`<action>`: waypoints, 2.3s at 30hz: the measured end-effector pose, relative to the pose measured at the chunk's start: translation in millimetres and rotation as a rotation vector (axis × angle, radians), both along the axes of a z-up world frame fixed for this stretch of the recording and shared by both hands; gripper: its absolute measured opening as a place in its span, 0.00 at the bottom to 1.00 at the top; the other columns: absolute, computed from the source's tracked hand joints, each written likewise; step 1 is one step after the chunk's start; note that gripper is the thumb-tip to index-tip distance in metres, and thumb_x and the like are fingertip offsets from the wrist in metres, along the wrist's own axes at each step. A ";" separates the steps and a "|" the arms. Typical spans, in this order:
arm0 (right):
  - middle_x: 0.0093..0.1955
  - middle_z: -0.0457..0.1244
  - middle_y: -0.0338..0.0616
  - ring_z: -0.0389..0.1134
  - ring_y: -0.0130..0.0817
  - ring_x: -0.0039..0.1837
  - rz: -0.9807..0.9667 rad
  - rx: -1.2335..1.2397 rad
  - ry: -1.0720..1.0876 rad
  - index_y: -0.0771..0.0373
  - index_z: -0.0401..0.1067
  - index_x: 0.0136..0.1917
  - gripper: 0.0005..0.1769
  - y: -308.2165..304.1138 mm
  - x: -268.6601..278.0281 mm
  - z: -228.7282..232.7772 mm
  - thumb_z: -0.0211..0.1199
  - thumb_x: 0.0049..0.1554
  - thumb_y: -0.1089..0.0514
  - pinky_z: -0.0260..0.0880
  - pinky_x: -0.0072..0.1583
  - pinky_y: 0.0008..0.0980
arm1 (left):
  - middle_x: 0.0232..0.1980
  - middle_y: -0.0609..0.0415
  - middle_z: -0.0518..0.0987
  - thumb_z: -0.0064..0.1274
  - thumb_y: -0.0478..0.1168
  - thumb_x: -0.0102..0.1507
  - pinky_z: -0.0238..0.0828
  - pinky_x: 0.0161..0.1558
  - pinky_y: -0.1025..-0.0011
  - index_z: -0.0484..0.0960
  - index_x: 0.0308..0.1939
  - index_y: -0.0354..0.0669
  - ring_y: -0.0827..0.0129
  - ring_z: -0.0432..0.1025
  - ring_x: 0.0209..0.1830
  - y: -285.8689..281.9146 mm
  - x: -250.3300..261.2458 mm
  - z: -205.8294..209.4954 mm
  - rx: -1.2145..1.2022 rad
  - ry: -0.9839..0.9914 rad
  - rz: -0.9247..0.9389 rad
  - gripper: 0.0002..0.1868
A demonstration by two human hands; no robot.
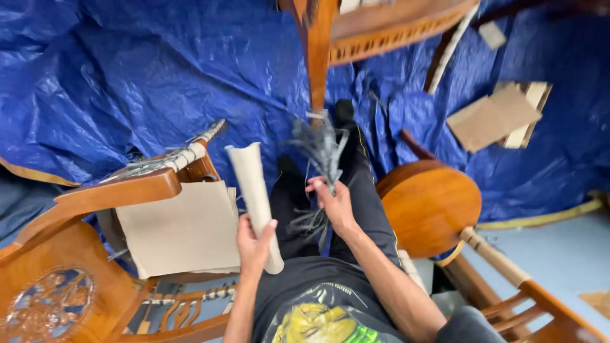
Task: Wrapping the legs of wooden chairs with protective paper and securing them with plastic ties for shipping.
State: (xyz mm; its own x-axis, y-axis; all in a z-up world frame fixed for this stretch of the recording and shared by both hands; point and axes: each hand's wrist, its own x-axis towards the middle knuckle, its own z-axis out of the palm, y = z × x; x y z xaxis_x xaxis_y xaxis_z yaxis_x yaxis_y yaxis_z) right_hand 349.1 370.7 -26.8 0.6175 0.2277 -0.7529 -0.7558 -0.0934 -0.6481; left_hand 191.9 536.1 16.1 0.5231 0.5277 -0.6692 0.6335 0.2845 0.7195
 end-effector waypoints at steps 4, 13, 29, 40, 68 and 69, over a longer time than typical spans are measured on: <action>0.40 0.72 0.44 0.74 0.34 0.42 0.136 -0.478 -0.359 0.65 0.77 0.50 0.15 -38.6 -37.1 12.8 0.61 0.63 0.50 0.73 0.46 0.37 | 0.44 0.53 0.78 0.62 0.37 0.62 0.72 0.42 0.74 0.71 0.56 0.34 0.74 0.73 0.40 35.5 -45.2 -12.4 -0.010 0.055 0.058 0.22; 0.49 0.68 0.61 0.70 0.62 0.50 0.977 -0.929 -0.065 0.64 0.66 0.54 0.30 -162.5 -184.3 -16.5 0.62 0.57 0.35 0.70 0.50 0.57 | 0.47 0.53 0.78 0.58 0.41 0.63 0.69 0.48 0.74 0.71 0.58 0.36 0.73 0.72 0.46 12.8 -23.3 -6.9 -0.137 0.082 0.047 0.23; 0.47 0.67 0.33 0.63 0.21 0.39 -0.561 -0.264 -0.386 0.64 0.71 0.56 0.12 -58.8 25.2 -159.0 0.59 0.65 0.54 0.64 0.43 0.22 | 0.46 0.52 0.80 0.62 0.42 0.64 0.74 0.47 0.71 0.71 0.62 0.34 0.71 0.75 0.43 -45.2 178.5 -200.8 0.121 -0.546 -0.232 0.27; 0.36 0.64 0.36 0.63 0.21 0.36 -0.483 -0.117 -0.899 0.66 0.71 0.50 0.10 -3.2 147.9 -329.3 0.62 0.68 0.56 0.61 0.39 0.23 | 0.57 0.37 0.71 0.55 0.54 0.69 0.69 0.55 0.55 0.64 0.70 0.29 0.46 0.71 0.54 -53.2 238.0 -332.3 0.697 -0.726 -0.194 0.36; 0.52 0.70 0.54 0.72 0.38 0.52 -0.299 -0.252 -1.233 0.69 0.69 0.66 0.19 22.7 62.0 -335.2 0.59 0.61 0.68 0.70 0.53 0.35 | 0.74 0.26 0.56 0.57 0.48 0.65 0.45 0.70 0.39 0.41 0.78 0.25 0.35 0.52 0.75 -53.0 250.7 -341.4 0.846 -0.698 -0.394 0.51; 0.53 0.69 0.57 0.72 0.42 0.52 -0.300 -0.274 -1.281 0.69 0.68 0.66 0.20 23.2 58.8 -333.0 0.58 0.60 0.69 0.70 0.53 0.36 | 0.76 0.25 0.53 0.55 0.51 0.68 0.43 0.71 0.39 0.40 0.79 0.24 0.34 0.50 0.76 -50.9 250.4 -346.8 0.843 -0.705 -0.414 0.51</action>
